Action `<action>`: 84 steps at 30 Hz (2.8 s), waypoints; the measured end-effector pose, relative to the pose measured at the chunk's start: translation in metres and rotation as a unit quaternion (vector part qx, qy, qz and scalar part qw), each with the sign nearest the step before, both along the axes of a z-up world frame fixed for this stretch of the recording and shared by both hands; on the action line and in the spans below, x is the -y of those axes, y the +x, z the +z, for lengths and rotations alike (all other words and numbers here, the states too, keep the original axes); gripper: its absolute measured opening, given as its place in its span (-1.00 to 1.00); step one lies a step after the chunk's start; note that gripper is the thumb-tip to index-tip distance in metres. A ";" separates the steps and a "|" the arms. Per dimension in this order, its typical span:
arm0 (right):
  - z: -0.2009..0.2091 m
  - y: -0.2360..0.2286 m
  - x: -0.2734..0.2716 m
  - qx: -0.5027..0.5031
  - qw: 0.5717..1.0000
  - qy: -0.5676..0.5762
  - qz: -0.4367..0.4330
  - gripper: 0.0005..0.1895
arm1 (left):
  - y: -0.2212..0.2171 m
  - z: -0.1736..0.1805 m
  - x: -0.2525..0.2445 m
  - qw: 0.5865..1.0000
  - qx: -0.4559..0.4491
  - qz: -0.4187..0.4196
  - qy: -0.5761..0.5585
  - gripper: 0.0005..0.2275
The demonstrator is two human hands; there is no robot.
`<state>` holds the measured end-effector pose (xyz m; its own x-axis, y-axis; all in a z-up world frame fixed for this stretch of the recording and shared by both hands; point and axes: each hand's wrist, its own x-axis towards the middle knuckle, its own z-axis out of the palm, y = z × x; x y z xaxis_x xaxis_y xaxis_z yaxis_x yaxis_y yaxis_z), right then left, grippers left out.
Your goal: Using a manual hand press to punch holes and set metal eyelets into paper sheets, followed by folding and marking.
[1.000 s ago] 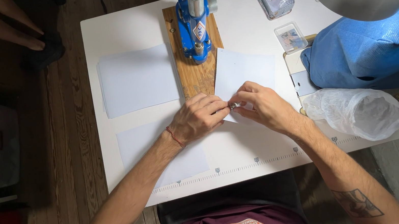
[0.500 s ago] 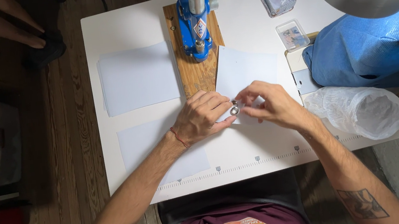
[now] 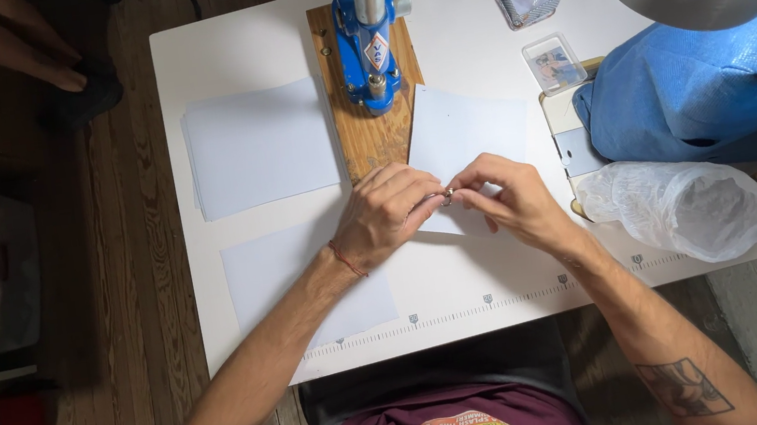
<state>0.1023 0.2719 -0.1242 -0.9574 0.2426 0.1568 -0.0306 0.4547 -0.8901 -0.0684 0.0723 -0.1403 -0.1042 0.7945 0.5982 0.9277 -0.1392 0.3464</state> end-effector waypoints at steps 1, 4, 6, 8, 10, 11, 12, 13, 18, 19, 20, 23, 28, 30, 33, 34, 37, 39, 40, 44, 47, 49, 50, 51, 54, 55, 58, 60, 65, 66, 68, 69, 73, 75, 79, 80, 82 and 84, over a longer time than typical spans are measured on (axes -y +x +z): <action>-0.001 0.000 0.000 -0.006 0.999 -0.046 -0.004 -0.92 | 0.003 0.005 0.000 0.998 0.052 -0.002 0.023 -0.95; 0.001 0.003 -0.001 -0.038 0.987 -0.157 0.001 -0.94 | 0.017 0.035 0.003 0.988 0.145 -0.006 0.056 -0.97; 0.005 0.007 0.003 -0.064 0.973 -0.222 0.014 -0.93 | 0.026 0.054 0.006 0.980 0.186 -0.003 0.065 -0.98; 0.008 0.012 0.010 -0.103 0.923 -0.369 0.038 -0.88 | 0.035 0.066 0.008 0.970 0.228 0.000 0.083 -0.93; 0.015 0.016 0.018 -0.098 0.905 -0.412 0.033 -0.88 | 0.041 0.074 0.010 0.966 0.245 0.010 0.085 -0.93; 0.019 0.018 0.022 -0.093 0.886 -0.453 0.026 -0.87 | 0.044 0.079 0.011 0.961 0.263 0.018 0.086 -0.92; 0.020 0.018 0.025 -0.093 0.886 -0.454 0.027 -0.87 | 0.045 0.081 0.011 0.961 0.262 0.019 0.086 -0.92; 0.021 0.019 0.027 -0.088 0.883 -0.461 0.019 -0.87 | 0.046 0.084 0.011 0.964 0.246 0.032 0.093 -0.93; 0.019 0.021 0.028 -0.078 0.874 -0.479 -0.027 -0.89 | 0.035 0.081 0.007 0.967 0.227 0.050 0.103 -0.95; 0.020 0.020 0.022 -0.078 0.878 -0.469 -0.049 -0.89 | 0.028 0.078 0.006 0.967 0.228 0.045 0.102 -0.95; 0.021 0.019 0.015 -0.079 0.882 -0.459 -0.072 -0.89 | 0.021 0.074 0.005 0.968 0.228 0.039 0.101 -0.94; 0.027 0.026 -0.005 -0.067 0.904 -0.407 -0.114 -0.89 | 0.005 0.076 0.010 0.991 0.131 -0.025 0.030 -0.81; 0.003 0.034 -0.014 -0.048 0.945 -0.302 -0.120 -0.89 | 0.005 0.021 0.016 0.993 -0.062 -0.063 -0.074 -0.71; 0.006 0.030 -0.008 -0.051 0.963 -0.238 -0.116 -0.88 | 0.004 0.001 0.016 0.988 -0.131 -0.063 -0.056 -0.70; 0.011 0.019 0.005 -0.064 0.990 -0.067 -0.103 -0.90 | 0.006 -0.012 0.017 0.978 -0.203 -0.034 0.031 -0.85; 0.006 0.013 0.006 -0.077 0.992 0.024 -0.099 -0.91 | 0.007 -0.010 0.017 0.975 -0.213 -0.030 0.054 -0.82; -0.001 0.001 0.011 -0.094 0.980 0.154 -0.084 -0.89 | 0.009 -0.006 0.018 0.970 -0.229 -0.024 0.080 -0.82; -0.002 -0.005 0.012 -0.098 0.973 0.193 -0.080 -0.86 | 0.004 -0.006 0.016 0.968 -0.235 -0.028 0.084 -0.87; -0.002 -0.005 0.013 -0.104 0.966 0.227 -0.070 -0.87 | 0.003 -0.007 0.017 0.967 -0.243 -0.033 0.076 -0.89; 0.003 -0.007 0.019 -0.118 0.932 0.338 -0.061 -0.88 | -0.002 -0.007 0.021 0.961 -0.268 -0.044 0.060 -0.93; 0.016 -0.006 0.026 -0.117 0.895 0.427 -0.048 -0.88 | -0.001 -0.010 0.021 0.963 -0.260 -0.042 0.056 -0.94; 0.022 -0.005 0.026 -0.110 0.885 0.452 -0.032 -0.89 | -0.003 -0.011 0.019 0.966 -0.248 -0.035 0.064 -0.95; 0.025 -0.004 0.026 -0.102 0.873 0.477 -0.017 -0.89 | -0.002 -0.012 0.018 0.969 -0.235 -0.029 0.072 -0.95; 0.027 -0.003 0.025 -0.102 0.873 0.477 -0.017 -0.89 | -0.001 -0.012 0.016 0.969 -0.235 -0.028 0.072 -0.95; 0.035 -0.001 0.021 -0.063 0.872 0.486 0.021 -0.92 | -0.004 -0.006 0.009 0.979 -0.188 -0.006 0.076 -0.94; 0.038 0.000 0.019 -0.034 0.890 0.453 0.042 -0.79 | -0.005 -0.002 0.007 0.982 -0.170 -0.008 0.081 -0.92; 0.032 0.000 0.013 -0.005 0.918 0.393 0.056 -0.55 | -0.009 0.008 0.000 0.988 -0.134 -0.007 0.083 -0.91; 0.013 -0.002 0.010 -0.004 0.930 0.365 0.050 -0.44 | -0.009 0.011 -0.002 0.990 -0.114 -0.005 0.080 -0.91; -0.002 -0.008 0.011 -0.009 0.989 0.145 -0.004 -0.88 | -0.006 0.027 -0.008 0.995 0.066 -0.040 0.068 -0.91; 0.005 -0.007 0.011 -0.011 0.989 0.146 -0.001 -0.88 | -0.004 0.036 -0.009 0.995 0.064 -0.037 0.069 -0.91; 0.018 -0.003 0.013 0.045 0.996 -0.072 0.017 -0.88 | 0.001 0.053 -0.010 0.976 0.184 -0.025 0.112 -0.95; 0.032 0.000 0.018 0.045 0.996 -0.072 0.018 -0.88 | 0.001 0.068 -0.004 0.976 0.183 -0.024 0.112 -0.95; 0.051 0.008 0.025 0.110 0.926 -0.359 -0.044 -0.78 | 0.002 0.115 0.011 0.977 0.115 0.002 0.179 -0.91; 0.051 0.008 0.027 0.098 0.905 -0.411 -0.038 -0.76 | 0.007 0.115 0.018 0.978 -0.004 0.023 0.207 -0.91; 0.064 0.009 0.036 0.093 0.893 -0.432 -0.082 -0.72 | 0.023 0.111 0.030 0.963 -0.188 0.047 0.185 -0.89; 0.067 0.010 0.039 0.088 0.888 -0.442 -0.094 -0.73 | 0.028 0.116 0.033 0.959 -0.203 0.053 0.188 -0.88; 0.067 0.010 0.043 0.087 0.887 -0.443 -0.096 -0.73 | 0.029 0.123 0.038 0.960 -0.204 0.053 0.182 -0.88; 0.060 0.011 0.043 0.087 0.887 -0.443 -0.096 -0.74 | 0.030 0.126 0.041 0.961 -0.206 0.057 0.177 -0.88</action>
